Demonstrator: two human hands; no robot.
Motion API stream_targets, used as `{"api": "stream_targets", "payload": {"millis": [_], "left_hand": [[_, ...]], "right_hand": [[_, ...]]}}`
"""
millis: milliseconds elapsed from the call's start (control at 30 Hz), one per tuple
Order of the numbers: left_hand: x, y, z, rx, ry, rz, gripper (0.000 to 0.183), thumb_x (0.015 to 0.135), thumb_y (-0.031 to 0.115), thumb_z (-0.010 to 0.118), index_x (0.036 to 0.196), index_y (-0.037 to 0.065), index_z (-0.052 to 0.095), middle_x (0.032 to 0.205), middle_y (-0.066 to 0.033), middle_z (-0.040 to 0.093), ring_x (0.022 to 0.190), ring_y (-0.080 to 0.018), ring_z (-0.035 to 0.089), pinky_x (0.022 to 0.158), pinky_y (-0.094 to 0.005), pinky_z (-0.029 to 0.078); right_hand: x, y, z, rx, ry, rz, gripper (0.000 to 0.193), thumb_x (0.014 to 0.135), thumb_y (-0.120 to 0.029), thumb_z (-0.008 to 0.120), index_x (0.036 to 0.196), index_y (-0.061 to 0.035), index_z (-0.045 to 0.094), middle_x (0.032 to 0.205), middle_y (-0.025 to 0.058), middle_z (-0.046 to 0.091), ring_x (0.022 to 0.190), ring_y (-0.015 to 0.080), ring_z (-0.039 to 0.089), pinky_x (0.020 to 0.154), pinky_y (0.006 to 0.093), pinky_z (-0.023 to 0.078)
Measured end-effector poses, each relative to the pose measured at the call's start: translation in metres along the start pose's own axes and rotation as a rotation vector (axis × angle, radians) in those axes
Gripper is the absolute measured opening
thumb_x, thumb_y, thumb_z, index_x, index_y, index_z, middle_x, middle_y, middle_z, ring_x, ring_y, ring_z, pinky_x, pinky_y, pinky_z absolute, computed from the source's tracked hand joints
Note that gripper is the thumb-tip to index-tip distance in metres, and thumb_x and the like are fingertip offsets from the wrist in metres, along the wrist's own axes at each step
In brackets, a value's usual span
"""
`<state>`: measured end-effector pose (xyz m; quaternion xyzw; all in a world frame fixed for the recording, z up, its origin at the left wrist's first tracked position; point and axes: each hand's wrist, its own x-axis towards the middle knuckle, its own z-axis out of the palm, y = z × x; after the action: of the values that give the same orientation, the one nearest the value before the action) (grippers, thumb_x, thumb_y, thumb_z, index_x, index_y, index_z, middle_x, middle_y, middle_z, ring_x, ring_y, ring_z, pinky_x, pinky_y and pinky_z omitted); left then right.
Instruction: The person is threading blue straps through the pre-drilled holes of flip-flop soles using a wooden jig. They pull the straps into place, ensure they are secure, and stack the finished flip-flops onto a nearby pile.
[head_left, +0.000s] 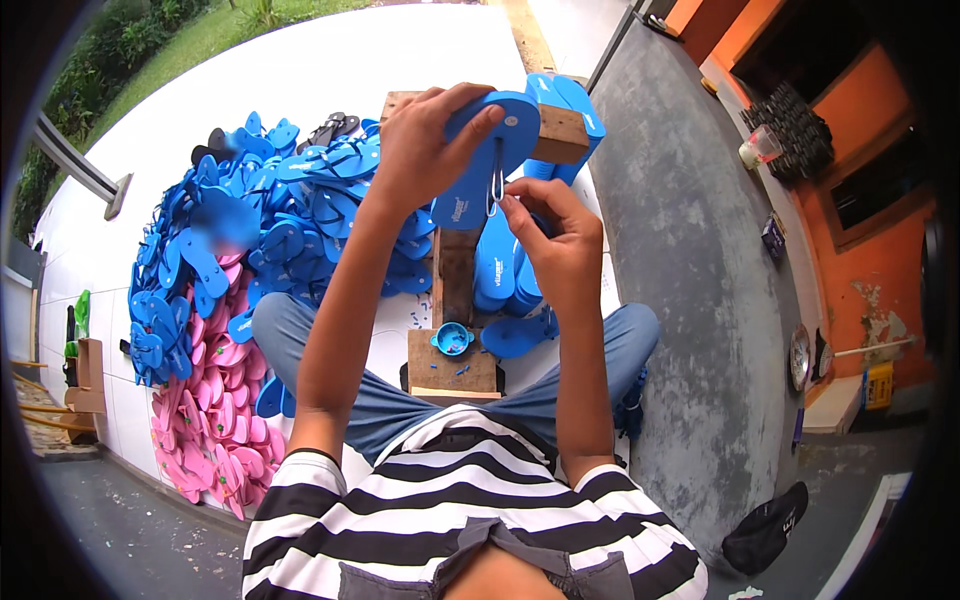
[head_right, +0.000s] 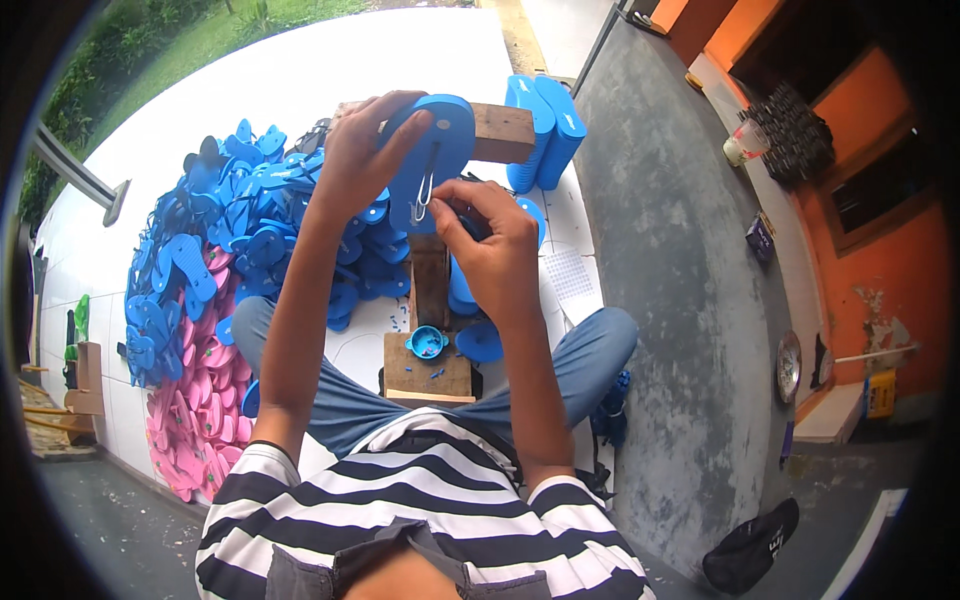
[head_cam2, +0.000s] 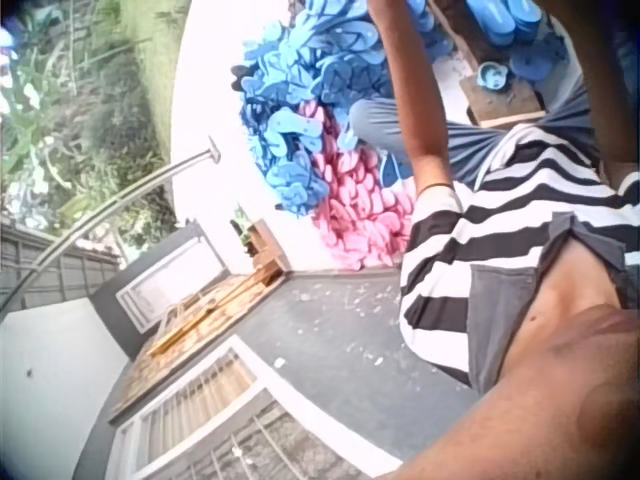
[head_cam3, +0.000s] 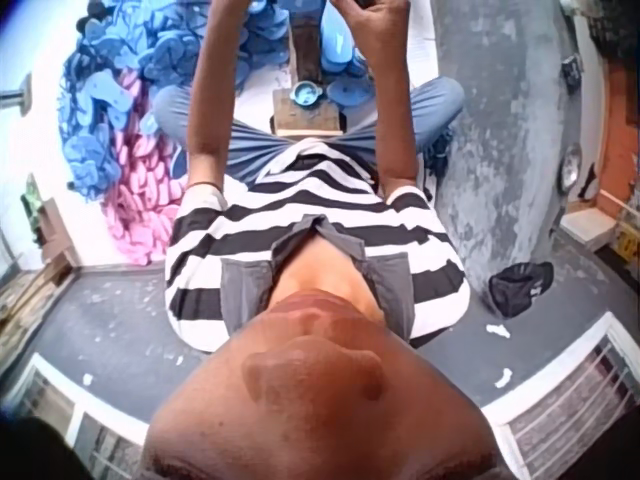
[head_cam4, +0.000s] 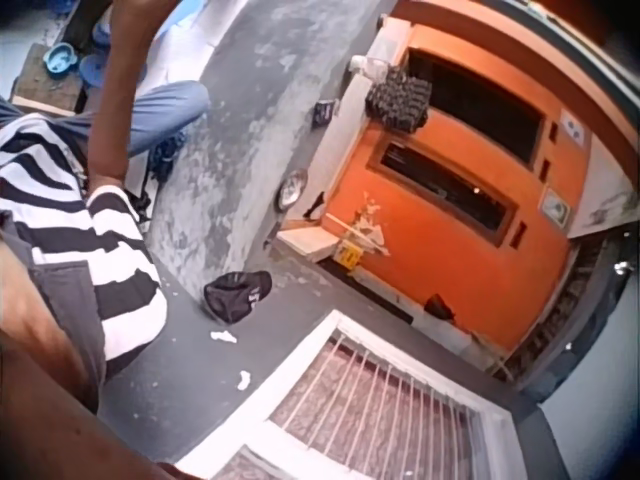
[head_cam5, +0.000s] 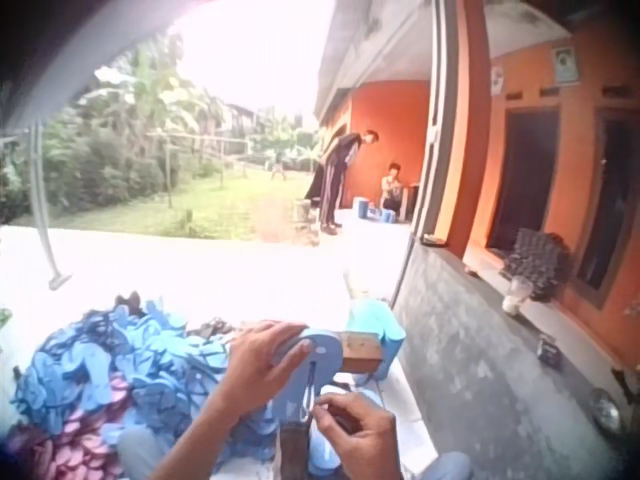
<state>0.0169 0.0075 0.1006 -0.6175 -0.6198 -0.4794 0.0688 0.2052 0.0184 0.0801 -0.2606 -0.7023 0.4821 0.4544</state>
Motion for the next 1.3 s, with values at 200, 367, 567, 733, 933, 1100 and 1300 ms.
{"api": "stream_targets", "payload": {"millis": [200, 367, 567, 733, 933, 1100, 1300], "left_hand": [[-0.003, 0.007, -0.002, -0.189, -0.096, -0.060, 0.033, 0.095, 0.025, 0.063, 0.112, -0.002, 0.066, 0.096, -0.0148, 0.071, 0.088, -0.0174, 0.067, 0.078, -0.0333, 0.052], [-0.037, 0.027, -0.006, -0.510, -0.011, -0.075, 0.028, 0.094, 0.020, 0.066, 0.112, -0.002, 0.064, 0.094, -0.0129, 0.070, 0.087, -0.0162, 0.065, 0.079, -0.0292, 0.051], [-0.046, 0.036, 0.007, -0.576, 0.054, -0.162, 0.028, 0.096, 0.019, 0.065, 0.116, -0.001, 0.062, 0.094, -0.0096, 0.068, 0.089, -0.0121, 0.062, 0.078, -0.0270, 0.050], [-0.072, 0.053, 0.009, -0.652, 0.199, -0.289, 0.024, 0.095, 0.017, 0.065, 0.113, 0.001, 0.063, 0.090, -0.0052, 0.067, 0.084, -0.0085, 0.057, 0.075, -0.0237, 0.048], [-0.164, 0.099, -0.028, -0.594, 0.139, -0.010, 0.017, 0.084, 0.005, 0.072, 0.099, 0.002, 0.064, 0.097, -0.0122, 0.067, 0.085, -0.0228, 0.064, 0.076, -0.0329, 0.049], [-0.182, 0.062, 0.001, -0.564, -0.060, -0.550, 0.032, 0.087, 0.002, 0.071, 0.117, 0.000, 0.060, 0.108, -0.0153, 0.069, 0.096, -0.0221, 0.067, 0.083, -0.0293, 0.051], [-0.153, 0.050, -0.002, -0.508, -0.023, -0.401, 0.036, 0.086, 0.004, 0.073, 0.118, 0.002, 0.059, 0.125, -0.0203, 0.064, 0.109, -0.0237, 0.067, 0.084, -0.0315, 0.053]], "right_hand": [[0.003, -0.010, -0.015, -0.207, -0.008, -0.159, 0.011, 0.084, -0.010, 0.073, 0.093, -0.0048, 0.071, 0.084, 0.0058, 0.063, 0.073, 0.0144, 0.060, 0.065, 0.0293, 0.047], [0.016, 0.030, -0.007, 0.161, 0.010, -0.183, 0.038, 0.100, -0.033, 0.057, 0.128, -0.0075, 0.051, 0.108, 0.0082, 0.059, 0.100, 0.0158, 0.057, 0.083, 0.0321, 0.048], [0.025, 0.023, 0.010, 0.295, -0.059, -0.058, 0.029, 0.105, -0.033, 0.049, 0.121, -0.0090, 0.052, 0.094, 0.0000, 0.054, 0.084, 0.0063, 0.047, 0.074, 0.0233, 0.043], [-0.002, 0.011, 0.026, 0.308, 0.076, -0.083, 0.023, 0.101, -0.027, 0.057, 0.112, -0.0072, 0.058, 0.093, 0.0010, 0.058, 0.089, 0.0062, 0.052, 0.076, 0.0236, 0.044], [-0.116, -0.015, 0.002, 0.252, -0.069, -0.190, 0.028, 0.095, -0.020, 0.066, 0.113, -0.0022, 0.055, 0.101, 0.0114, 0.058, 0.090, 0.0252, 0.058, 0.085, 0.0383, 0.046], [-0.108, 0.023, 0.014, -0.288, 0.067, 0.017, 0.046, 0.093, -0.029, 0.067, 0.123, 0.0000, 0.047, 0.119, 0.0170, 0.049, 0.110, 0.0300, 0.050, 0.095, 0.0396, 0.041], [-0.109, 0.047, 0.022, -0.421, -0.165, 0.062, 0.027, 0.093, -0.016, 0.064, 0.112, 0.0012, 0.056, 0.085, 0.0176, 0.064, 0.074, 0.0399, 0.063, 0.073, 0.0423, 0.052]]}}
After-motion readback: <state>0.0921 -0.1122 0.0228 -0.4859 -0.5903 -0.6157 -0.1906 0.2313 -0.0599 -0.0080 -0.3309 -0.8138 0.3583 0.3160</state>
